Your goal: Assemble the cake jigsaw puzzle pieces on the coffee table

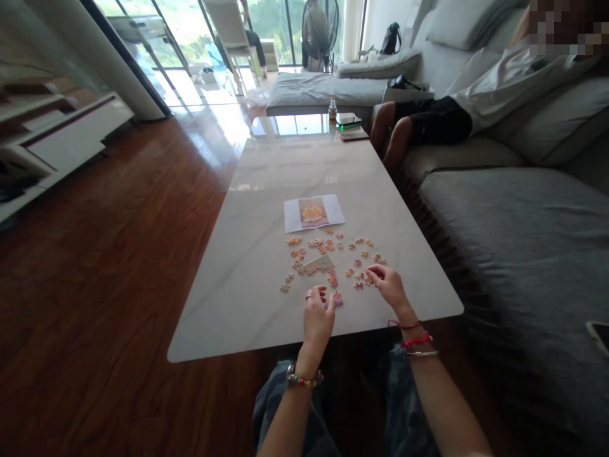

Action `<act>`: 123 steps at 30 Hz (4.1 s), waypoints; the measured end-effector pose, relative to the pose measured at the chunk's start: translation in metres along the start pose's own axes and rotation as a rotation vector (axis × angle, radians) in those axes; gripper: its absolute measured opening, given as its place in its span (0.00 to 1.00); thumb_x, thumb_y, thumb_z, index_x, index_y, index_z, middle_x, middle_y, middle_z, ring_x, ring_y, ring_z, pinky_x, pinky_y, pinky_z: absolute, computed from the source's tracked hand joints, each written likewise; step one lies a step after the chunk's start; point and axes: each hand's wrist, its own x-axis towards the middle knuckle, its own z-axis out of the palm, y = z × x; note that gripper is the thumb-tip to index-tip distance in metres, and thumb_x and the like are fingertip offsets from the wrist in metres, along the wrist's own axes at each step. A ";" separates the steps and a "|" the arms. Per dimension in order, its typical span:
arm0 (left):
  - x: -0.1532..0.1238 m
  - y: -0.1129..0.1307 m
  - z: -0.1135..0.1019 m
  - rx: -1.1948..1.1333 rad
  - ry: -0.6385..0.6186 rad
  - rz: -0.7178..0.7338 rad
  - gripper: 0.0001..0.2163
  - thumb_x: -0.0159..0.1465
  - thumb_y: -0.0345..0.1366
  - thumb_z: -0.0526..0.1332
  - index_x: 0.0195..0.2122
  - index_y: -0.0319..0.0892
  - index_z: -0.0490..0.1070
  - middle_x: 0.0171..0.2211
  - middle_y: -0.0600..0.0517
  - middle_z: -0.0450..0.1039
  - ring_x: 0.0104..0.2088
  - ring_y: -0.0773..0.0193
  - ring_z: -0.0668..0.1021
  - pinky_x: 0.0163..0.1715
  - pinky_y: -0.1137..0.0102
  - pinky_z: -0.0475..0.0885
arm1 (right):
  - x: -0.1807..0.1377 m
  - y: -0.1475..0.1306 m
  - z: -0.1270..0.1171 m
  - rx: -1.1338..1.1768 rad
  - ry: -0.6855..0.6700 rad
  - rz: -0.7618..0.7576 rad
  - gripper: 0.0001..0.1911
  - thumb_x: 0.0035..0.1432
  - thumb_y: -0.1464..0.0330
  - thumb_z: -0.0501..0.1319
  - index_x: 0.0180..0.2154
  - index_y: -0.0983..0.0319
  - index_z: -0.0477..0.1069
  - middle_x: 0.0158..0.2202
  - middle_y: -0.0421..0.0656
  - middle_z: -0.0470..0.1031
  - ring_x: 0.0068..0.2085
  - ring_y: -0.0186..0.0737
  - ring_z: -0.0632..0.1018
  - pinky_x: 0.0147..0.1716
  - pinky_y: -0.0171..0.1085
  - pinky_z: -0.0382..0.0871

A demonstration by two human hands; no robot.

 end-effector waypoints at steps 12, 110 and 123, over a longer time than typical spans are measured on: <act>0.016 0.008 0.009 0.014 -0.010 0.005 0.09 0.56 0.37 0.52 0.38 0.40 0.63 0.34 0.49 0.66 0.31 0.65 0.72 0.36 0.66 0.68 | 0.013 0.021 -0.020 0.104 0.077 0.109 0.20 0.46 0.55 0.57 0.30 0.65 0.72 0.23 0.44 0.73 0.23 0.35 0.71 0.21 0.32 0.64; 0.149 0.052 -0.044 -0.503 -0.064 0.130 0.08 0.52 0.37 0.59 0.27 0.37 0.69 0.21 0.52 0.71 0.24 0.69 0.73 0.23 0.75 0.66 | 0.101 -0.114 0.047 0.442 -0.117 0.020 0.14 0.37 0.62 0.64 0.26 0.67 0.73 0.19 0.42 0.73 0.18 0.32 0.71 0.16 0.30 0.60; 0.126 0.042 -0.037 -0.506 -0.027 0.109 0.09 0.51 0.39 0.59 0.26 0.37 0.68 0.20 0.53 0.69 0.23 0.69 0.72 0.24 0.75 0.65 | 0.079 -0.099 0.046 0.481 -0.110 0.030 0.18 0.32 0.60 0.67 0.24 0.67 0.73 0.18 0.43 0.73 0.17 0.31 0.69 0.16 0.30 0.60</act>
